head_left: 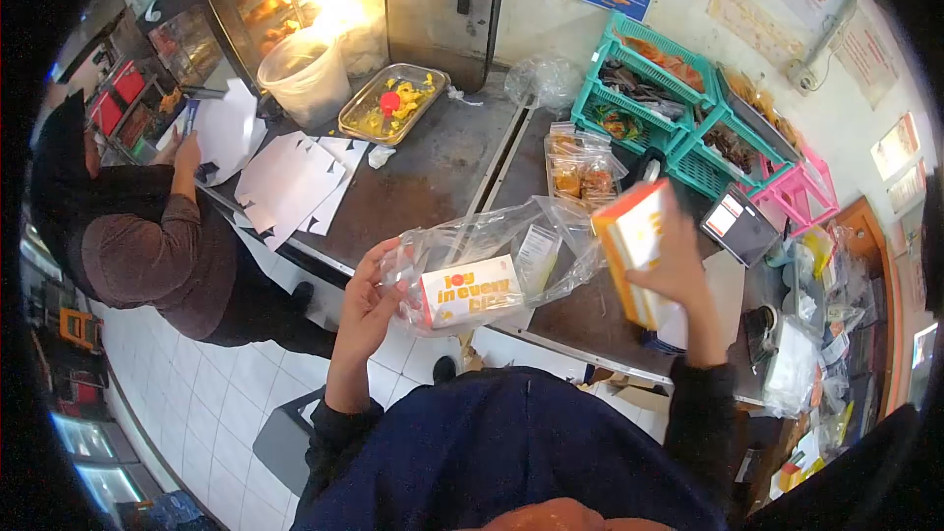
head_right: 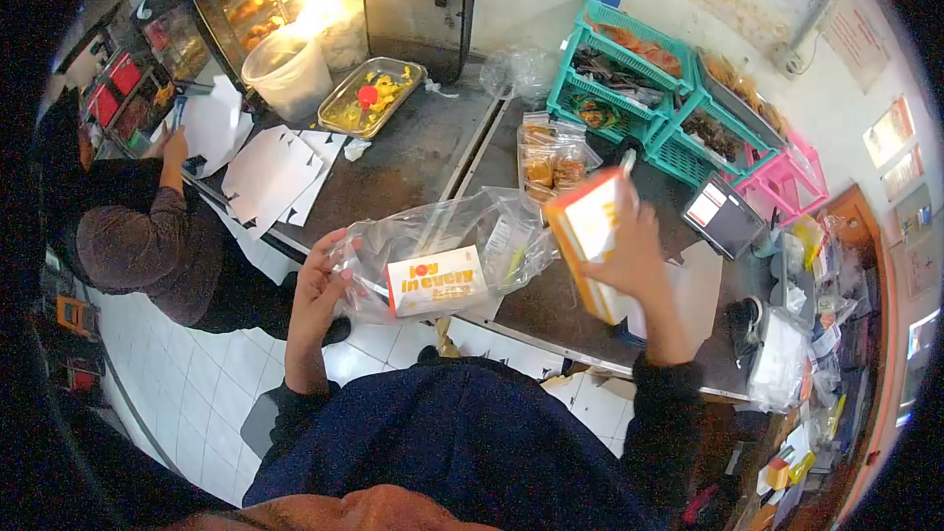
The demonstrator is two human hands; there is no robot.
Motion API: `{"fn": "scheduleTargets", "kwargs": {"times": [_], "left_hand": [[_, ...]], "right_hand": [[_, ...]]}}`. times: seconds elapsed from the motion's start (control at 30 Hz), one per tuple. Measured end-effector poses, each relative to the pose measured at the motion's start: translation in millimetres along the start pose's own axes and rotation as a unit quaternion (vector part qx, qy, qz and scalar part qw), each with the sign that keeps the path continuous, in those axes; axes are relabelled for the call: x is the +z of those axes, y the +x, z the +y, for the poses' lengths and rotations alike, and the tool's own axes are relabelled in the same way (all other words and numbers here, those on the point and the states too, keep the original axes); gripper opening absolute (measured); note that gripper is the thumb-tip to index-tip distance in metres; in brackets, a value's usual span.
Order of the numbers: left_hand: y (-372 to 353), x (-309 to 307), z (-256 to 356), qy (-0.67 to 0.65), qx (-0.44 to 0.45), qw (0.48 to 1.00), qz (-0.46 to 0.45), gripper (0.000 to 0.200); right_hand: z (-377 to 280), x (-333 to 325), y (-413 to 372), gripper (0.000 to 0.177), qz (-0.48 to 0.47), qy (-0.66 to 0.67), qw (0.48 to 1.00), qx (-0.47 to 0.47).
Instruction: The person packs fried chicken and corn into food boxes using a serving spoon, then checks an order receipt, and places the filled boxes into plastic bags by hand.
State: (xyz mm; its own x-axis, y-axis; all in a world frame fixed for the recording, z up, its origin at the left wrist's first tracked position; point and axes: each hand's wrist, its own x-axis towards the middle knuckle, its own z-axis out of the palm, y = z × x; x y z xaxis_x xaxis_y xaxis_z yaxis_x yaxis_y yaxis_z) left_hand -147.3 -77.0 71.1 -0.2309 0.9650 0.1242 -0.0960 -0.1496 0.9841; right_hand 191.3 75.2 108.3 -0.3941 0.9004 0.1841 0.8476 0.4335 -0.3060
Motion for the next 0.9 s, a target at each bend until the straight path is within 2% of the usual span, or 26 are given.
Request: {"fn": "scheduleTargets", "kwargs": {"times": [0.03,0.13,0.23,0.27,0.33,0.37,0.4,0.5,0.53,0.6,0.67,0.77,0.8,0.9], "left_hand": [[-1,0,0,0.003,-0.005,1.0,-0.002,0.045],[-2,3,-1,0.005,-0.003,1.0,-0.01,0.048],[-3,4,-4,0.006,0.028,1.0,-0.01,0.051],[-4,3,-7,-0.011,0.042,0.999,-0.003,0.052],[-6,4,-13,-0.062,0.069,0.996,0.014,0.055],[-6,-1,-14,-0.079,0.048,0.996,0.013,0.058],[-7,-6,-15,-0.096,0.026,0.995,0.013,0.062],[-14,-28,-18,-0.101,-0.013,0.995,-0.006,0.07],[-14,-31,-23,-0.126,-0.017,0.992,-0.017,0.073],[-18,-30,-25,-0.085,-0.018,0.995,-0.049,0.073],[-20,-24,-28,-0.107,-0.041,0.989,-0.094,0.073],[-19,-12,-19,-0.105,-0.032,0.991,-0.082,0.071],[-19,-13,-19,-0.11,-0.03,0.991,-0.072,0.069],[-18,-16,-11,-0.058,-0.032,0.997,-0.043,0.066]], "right_hand": [[-16,-29,5,0.118,0.041,0.019,0.996,-0.083],[-88,-83,14,0.117,0.082,0.115,0.964,-0.224],[-132,-60,29,0.111,0.108,0.192,0.891,-0.397],[-145,-39,34,0.113,0.091,0.21,0.86,-0.455],[-160,12,38,0.11,0.003,0.23,0.846,-0.482],[-167,23,36,0.108,-0.068,0.197,0.86,-0.466],[-167,44,35,0.108,-0.057,0.231,0.841,-0.486],[-153,76,26,0.108,-0.201,0.192,0.879,-0.388],[-144,85,25,0.11,-0.223,0.181,0.88,-0.377],[-133,103,32,0.11,-0.235,0.091,0.882,-0.398],[-131,118,36,0.11,-0.257,0.034,0.885,-0.387],[-153,130,36,0.105,-0.269,-0.015,0.876,-0.4],[-152,141,34,0.1,-0.245,0.012,0.865,-0.437],[-143,187,23,0.095,-0.107,-0.027,0.871,-0.478]]}}
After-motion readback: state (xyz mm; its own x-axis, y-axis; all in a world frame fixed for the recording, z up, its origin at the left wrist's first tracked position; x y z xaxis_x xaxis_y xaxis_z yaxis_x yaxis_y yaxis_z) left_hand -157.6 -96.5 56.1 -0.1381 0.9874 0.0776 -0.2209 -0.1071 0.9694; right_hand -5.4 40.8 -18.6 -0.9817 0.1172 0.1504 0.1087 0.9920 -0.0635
